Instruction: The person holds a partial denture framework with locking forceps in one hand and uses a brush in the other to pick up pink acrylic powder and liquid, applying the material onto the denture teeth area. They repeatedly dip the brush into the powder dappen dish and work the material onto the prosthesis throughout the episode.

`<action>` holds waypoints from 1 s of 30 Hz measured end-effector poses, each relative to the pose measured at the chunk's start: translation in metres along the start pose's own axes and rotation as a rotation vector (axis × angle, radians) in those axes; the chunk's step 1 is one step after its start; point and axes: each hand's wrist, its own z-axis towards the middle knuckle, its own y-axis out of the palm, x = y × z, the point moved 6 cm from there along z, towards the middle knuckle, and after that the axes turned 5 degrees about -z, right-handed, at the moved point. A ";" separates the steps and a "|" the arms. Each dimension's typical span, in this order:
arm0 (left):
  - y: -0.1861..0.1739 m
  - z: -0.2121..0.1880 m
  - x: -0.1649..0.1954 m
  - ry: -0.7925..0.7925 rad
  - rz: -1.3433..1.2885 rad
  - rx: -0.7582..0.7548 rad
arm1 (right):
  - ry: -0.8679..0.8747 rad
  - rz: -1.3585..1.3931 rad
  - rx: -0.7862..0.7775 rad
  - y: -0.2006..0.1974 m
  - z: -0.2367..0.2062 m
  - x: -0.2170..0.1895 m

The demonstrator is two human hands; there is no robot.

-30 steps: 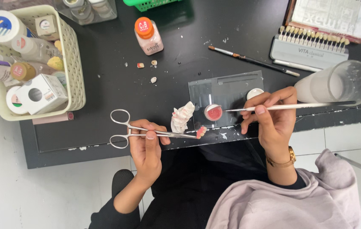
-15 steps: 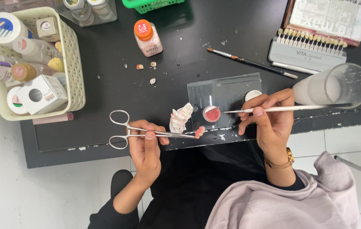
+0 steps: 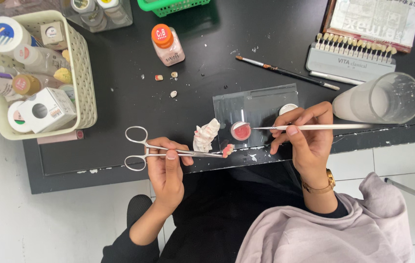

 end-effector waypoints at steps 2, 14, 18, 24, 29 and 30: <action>0.000 0.002 -0.001 0.006 -0.007 -0.008 | -0.011 0.000 0.005 0.000 0.002 0.000; 0.001 0.002 -0.001 0.009 0.001 -0.015 | -0.018 0.013 -0.007 0.001 0.003 -0.001; 0.001 0.000 -0.002 0.012 0.025 -0.001 | 0.006 -0.013 -0.007 0.001 0.002 -0.002; -0.001 0.001 -0.003 0.011 0.016 -0.005 | 0.024 -0.031 -0.004 0.004 0.004 -0.002; 0.000 0.003 -0.002 0.019 0.041 -0.006 | 0.020 -0.049 -0.019 0.006 0.007 -0.003; 0.000 0.003 -0.002 0.019 0.053 -0.009 | 0.022 -0.053 -0.019 0.006 0.007 -0.003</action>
